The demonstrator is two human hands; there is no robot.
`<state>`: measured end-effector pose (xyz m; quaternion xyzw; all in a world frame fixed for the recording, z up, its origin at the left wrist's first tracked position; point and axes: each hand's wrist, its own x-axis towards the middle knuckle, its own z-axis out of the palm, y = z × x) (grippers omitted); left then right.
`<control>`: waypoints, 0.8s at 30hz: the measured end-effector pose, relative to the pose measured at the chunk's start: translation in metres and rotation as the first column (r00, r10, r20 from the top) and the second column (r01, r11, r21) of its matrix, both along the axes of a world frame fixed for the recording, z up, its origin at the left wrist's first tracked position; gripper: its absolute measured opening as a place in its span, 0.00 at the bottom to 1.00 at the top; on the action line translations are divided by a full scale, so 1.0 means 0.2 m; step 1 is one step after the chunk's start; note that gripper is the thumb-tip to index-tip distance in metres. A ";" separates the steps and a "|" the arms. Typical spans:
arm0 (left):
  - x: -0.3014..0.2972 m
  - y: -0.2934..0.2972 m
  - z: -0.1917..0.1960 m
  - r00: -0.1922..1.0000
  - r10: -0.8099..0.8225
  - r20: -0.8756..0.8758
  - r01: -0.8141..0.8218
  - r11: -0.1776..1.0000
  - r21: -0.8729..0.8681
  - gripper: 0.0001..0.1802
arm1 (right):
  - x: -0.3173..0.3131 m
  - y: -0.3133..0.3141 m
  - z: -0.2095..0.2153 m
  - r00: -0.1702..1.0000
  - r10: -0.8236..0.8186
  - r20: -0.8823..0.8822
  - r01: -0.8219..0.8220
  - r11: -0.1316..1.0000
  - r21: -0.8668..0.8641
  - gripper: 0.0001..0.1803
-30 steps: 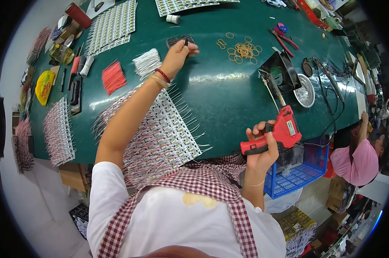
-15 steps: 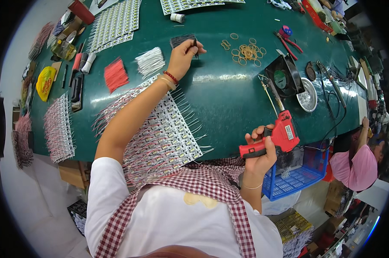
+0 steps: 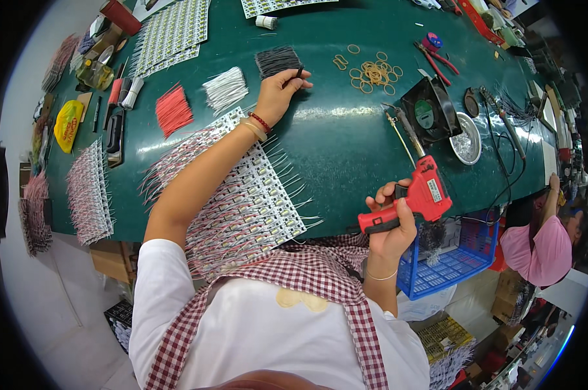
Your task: The person solders electronic components onto a sheet of circuit boards using a soldering iron while positioning components and wires by hand.
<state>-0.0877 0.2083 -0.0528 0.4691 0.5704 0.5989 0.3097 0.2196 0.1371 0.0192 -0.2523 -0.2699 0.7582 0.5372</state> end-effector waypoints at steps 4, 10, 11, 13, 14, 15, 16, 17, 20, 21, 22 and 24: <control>0.00 -0.01 0.01 0.997 -0.041 -0.060 0.036 0.996 -0.080 0.11 | 0.00 0.00 0.00 1.000 0.017 0.025 -0.018 1.000 0.017 0.18; 0.06 -0.11 0.24 0.891 -0.131 0.435 0.190 0.977 -0.095 0.12 | -0.04 0.01 0.08 0.993 0.003 0.119 -0.011 0.998 0.063 0.19; 0.09 -0.15 0.30 0.880 -0.160 0.446 0.243 0.961 -0.134 0.13 | -0.06 0.02 0.10 0.987 -0.013 0.161 -0.003 0.995 0.098 0.19; 0.15 -0.25 0.39 0.853 -0.199 0.482 0.331 0.921 -0.206 0.13 | -0.09 0.06 0.16 0.977 -0.012 0.214 -0.013 0.993 0.117 0.20; 0.18 -0.30 0.43 0.818 -0.241 0.523 0.413 0.878 -0.241 0.13 | -0.12 0.08 0.19 0.959 -0.023 0.282 -0.020 0.989 0.146 0.20; 0.21 -0.35 0.47 0.802 -0.267 0.534 0.450 0.858 -0.248 0.13 | -0.15 0.10 0.21 0.960 -0.027 0.279 -0.009 0.992 0.129 0.20; 0.24 -0.40 0.49 0.801 -0.255 0.541 0.463 0.837 -0.292 0.13 | -0.19 0.13 0.21 0.917 -0.028 0.399 -0.045 0.984 0.174 0.21; 0.26 -0.44 0.51 0.810 -0.284 0.513 0.480 0.824 -0.301 0.12 | -0.23 0.15 0.21 0.867 -0.028 0.498 -0.105 0.966 0.237 0.21; 0.31 -0.53 0.54 0.806 -0.305 0.508 0.502 0.807 -0.311 0.09 | -0.34 0.13 0.19 0.798 0.044 0.601 -0.200 0.960 0.195 0.22; 0.32 -0.55 0.55 0.799 -0.298 0.522 0.511 0.795 -0.327 0.09 | -0.35 0.11 0.19 0.746 0.063 0.663 -0.246 0.951 0.186 0.22; 0.33 -0.57 0.55 0.793 -0.292 0.535 0.519 0.784 -0.340 0.09 | -0.37 0.09 0.18 0.741 0.077 0.667 -0.254 0.952 0.172 0.22; 0.33 -0.59 0.54 0.792 -0.287 0.539 0.524 0.773 -0.358 0.09 | -0.39 0.05 0.17 0.704 0.078 0.706 -0.265 0.951 0.160 0.13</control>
